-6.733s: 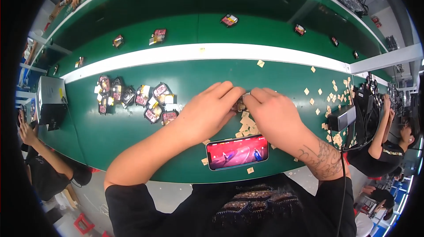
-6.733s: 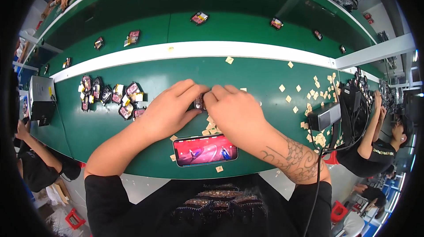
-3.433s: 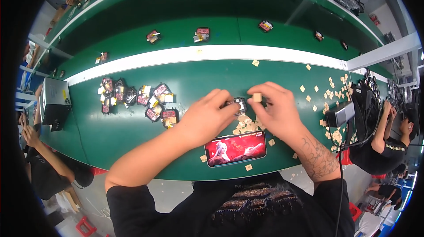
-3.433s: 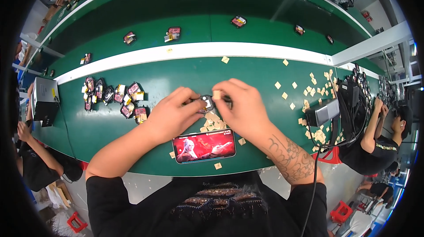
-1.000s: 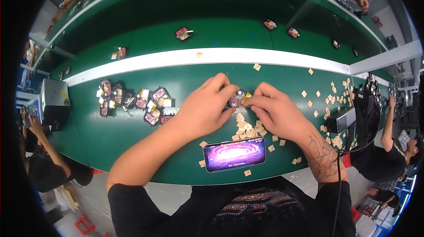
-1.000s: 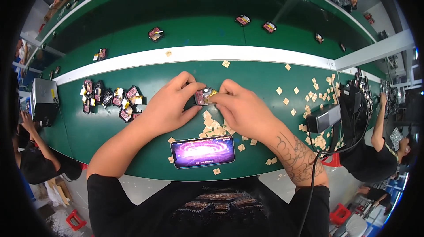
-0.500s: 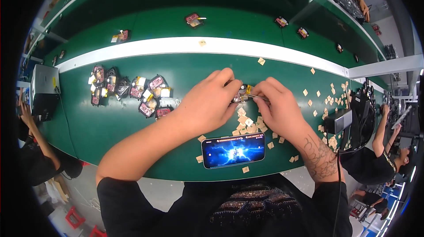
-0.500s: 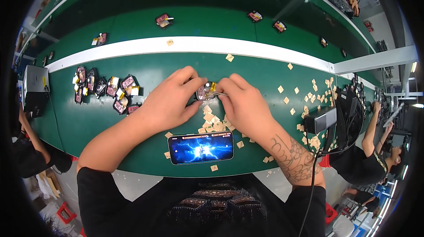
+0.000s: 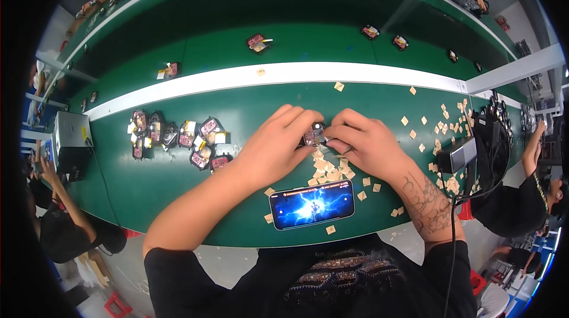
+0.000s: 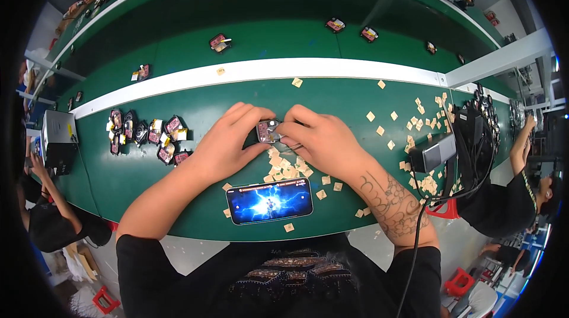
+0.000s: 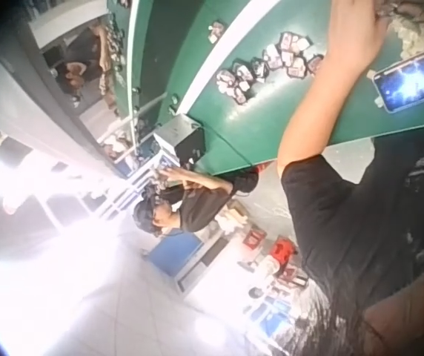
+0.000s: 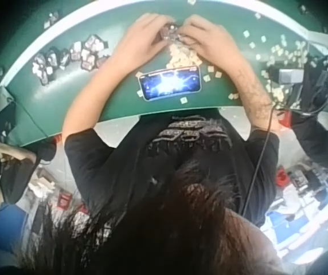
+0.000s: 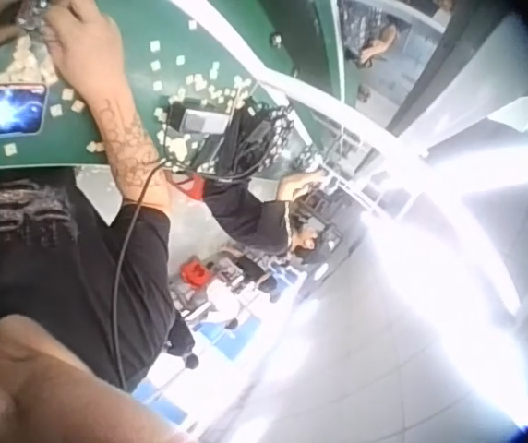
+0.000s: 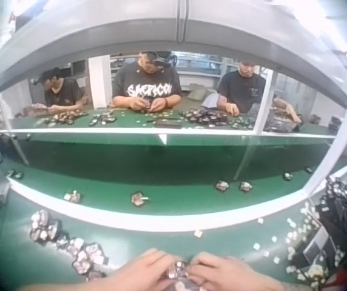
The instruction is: Applying small square stickers or labels to electronic modules on an assembly line.
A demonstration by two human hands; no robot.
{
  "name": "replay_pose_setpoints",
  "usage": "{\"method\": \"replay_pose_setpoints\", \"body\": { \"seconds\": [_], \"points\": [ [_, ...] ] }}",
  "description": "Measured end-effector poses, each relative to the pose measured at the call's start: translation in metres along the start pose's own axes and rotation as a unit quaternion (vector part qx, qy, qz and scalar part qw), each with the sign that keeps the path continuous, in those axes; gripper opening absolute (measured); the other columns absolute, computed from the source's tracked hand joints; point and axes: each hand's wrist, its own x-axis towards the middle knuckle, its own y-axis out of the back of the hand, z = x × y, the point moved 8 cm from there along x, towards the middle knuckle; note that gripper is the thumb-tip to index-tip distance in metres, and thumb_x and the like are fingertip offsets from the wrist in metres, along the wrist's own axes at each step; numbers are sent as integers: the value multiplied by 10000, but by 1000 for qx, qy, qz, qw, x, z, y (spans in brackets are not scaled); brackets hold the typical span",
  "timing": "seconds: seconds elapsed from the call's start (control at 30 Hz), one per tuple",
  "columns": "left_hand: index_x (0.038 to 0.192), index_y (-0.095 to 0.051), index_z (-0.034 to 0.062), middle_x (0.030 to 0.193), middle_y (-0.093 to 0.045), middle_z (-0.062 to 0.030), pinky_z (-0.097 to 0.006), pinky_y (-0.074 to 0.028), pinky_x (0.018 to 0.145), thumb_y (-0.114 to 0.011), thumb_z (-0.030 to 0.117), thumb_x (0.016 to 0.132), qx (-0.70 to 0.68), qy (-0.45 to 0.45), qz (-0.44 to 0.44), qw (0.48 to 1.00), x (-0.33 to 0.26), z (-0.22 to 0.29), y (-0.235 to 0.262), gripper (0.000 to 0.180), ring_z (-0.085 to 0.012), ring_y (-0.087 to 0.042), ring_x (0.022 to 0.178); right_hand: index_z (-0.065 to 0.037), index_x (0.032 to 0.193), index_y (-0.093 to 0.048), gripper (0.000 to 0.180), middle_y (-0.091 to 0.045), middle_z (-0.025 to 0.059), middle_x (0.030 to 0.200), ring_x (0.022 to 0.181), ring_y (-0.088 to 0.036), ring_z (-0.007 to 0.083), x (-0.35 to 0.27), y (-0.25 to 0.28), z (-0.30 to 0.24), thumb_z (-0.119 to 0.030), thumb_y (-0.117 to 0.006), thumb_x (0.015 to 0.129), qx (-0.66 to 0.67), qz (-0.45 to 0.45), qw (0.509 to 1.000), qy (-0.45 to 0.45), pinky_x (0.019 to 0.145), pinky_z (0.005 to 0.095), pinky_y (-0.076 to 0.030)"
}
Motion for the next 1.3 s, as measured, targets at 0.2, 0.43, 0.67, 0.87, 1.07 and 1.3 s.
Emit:
{"method": "replay_pose_setpoints", "body": {
  "seconds": [0.2,0.43,0.67,0.87,1.07,1.3],
  "points": [
    [1181,-672,75,1168,-661,-101,-453,-555,945,-860,73,837,13,-28,-4,1000,-7,2,-4,392,-343,-634,1092,-85,1112,-713,181,-682,82,958,826,-730,293,4,-1,10,-66,-769,941,78,21,993,-89,705,407,-597],
    [1113,-763,102,1209,-686,-86,-416,-587,896,-874,143,852,96,-90,14,991,-15,10,-5,287,-302,-665,1049,-25,1183,-730,320,-718,90,986,844,-708,150,-2,-1,22,106,-730,891,187,-54,970,-145,724,292,-564],
    [1107,-768,123,1224,-700,-98,-407,-603,904,-873,167,847,153,-126,16,980,-19,16,-7,283,-298,-688,1065,-16,1203,-724,312,-717,111,1004,862,-720,182,-1,7,14,91,-721,911,151,-37,979,-132,735,305,-575],
    [1109,-768,114,1249,-720,-111,-410,-603,910,-872,177,845,109,-112,12,988,-17,14,-6,290,-294,-689,1049,-30,1211,-719,285,-729,140,1018,907,-761,301,-1,9,3,37,-726,935,99,-61,982,-148,775,374,-610],
    [1092,-760,66,1260,-722,-116,-405,-600,923,-876,163,837,108,-118,17,987,-19,12,-4,297,-295,-686,1040,-54,1209,-721,295,-731,141,1028,924,-758,349,1,3,-12,36,-728,928,18,-54,988,-141,781,418,-618],
    [1071,-688,64,1215,-697,-84,-420,-589,959,-829,153,860,107,-114,7,988,-18,14,-6,269,-284,-661,1119,-59,1198,-714,281,-733,123,1074,874,-749,377,-10,-14,-6,-21,-749,922,57,25,989,-137,744,463,-618]
  ]
}}
